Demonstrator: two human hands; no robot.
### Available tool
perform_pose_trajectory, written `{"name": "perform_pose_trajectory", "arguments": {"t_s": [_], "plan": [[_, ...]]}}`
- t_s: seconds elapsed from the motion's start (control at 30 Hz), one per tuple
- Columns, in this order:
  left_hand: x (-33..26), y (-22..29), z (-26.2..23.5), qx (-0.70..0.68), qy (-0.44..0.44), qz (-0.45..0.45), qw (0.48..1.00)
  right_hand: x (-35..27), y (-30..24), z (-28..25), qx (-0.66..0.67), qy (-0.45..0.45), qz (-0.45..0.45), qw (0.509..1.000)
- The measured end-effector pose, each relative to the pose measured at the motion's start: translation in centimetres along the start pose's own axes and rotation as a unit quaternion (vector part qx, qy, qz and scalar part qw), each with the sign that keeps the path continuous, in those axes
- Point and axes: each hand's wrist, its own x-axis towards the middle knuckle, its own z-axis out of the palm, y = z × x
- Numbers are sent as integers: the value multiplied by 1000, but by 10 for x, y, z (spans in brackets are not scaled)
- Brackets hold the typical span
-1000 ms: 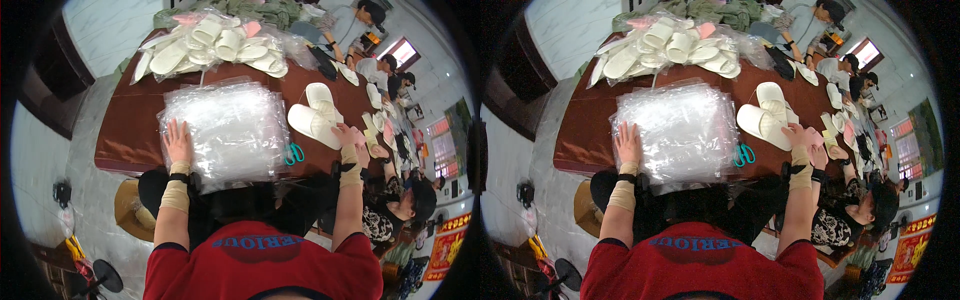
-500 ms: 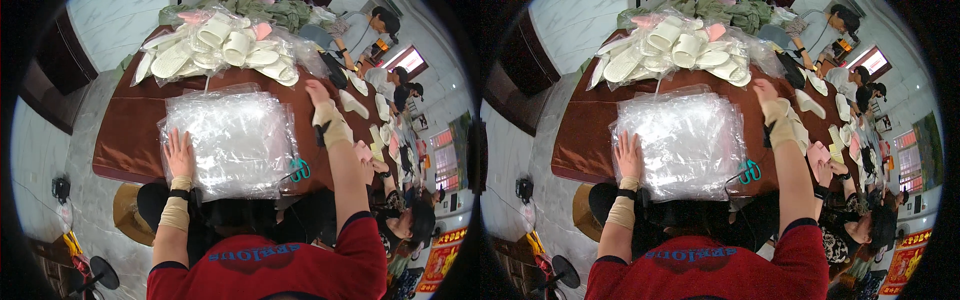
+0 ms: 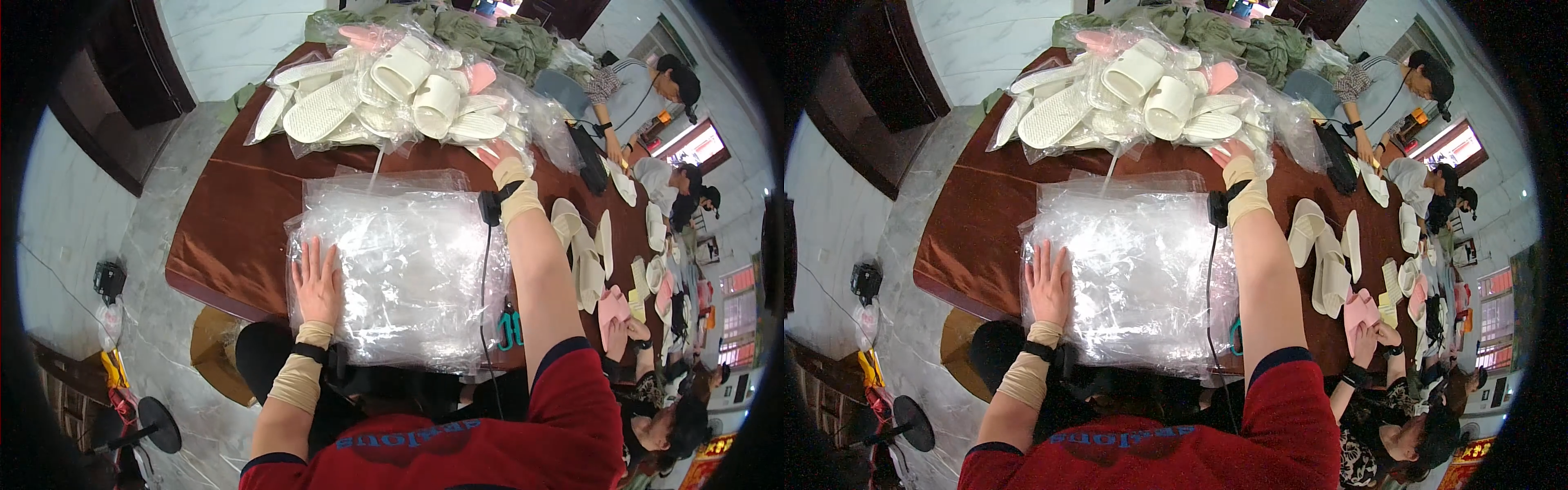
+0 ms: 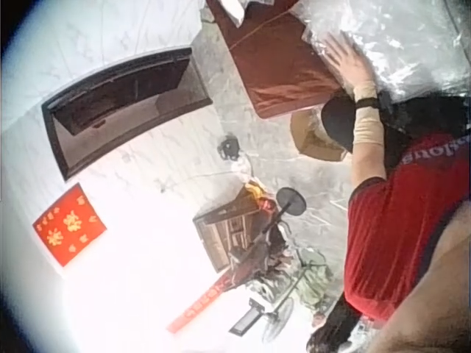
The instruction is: Inspecting pairs of slippers and packing them into plastic bags for shipment.
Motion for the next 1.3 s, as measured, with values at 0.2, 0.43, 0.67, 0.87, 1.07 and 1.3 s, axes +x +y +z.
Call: {"name": "perform_pose_trajectory", "arguments": {"t_s": [0.2, 0.43, 0.67, 0.87, 1.07, 1.3], "plan": [[3, 0, 1, -2, 13, 3, 1000, -26, -16, -42, 159, -22, -134, 978], [2, -6, 8, 11, 39, 16, 999, -192, -95, -38, -19, -27, -362, 932], [-2, -7, 8, 20, 43, 21, 999, -374, -49, 35, -300, -120, -463, 825], [-16, -39, 32, 50, 30, 73, 996, -431, 102, 51, -570, -244, -529, 580], [-11, -21, 25, 56, 50, 61, 995, -420, 89, -10, -455, -170, -334, 808], [-8, -22, 26, 52, 52, 55, 996, -331, 60, -26, -494, 6, -450, 744]]}}
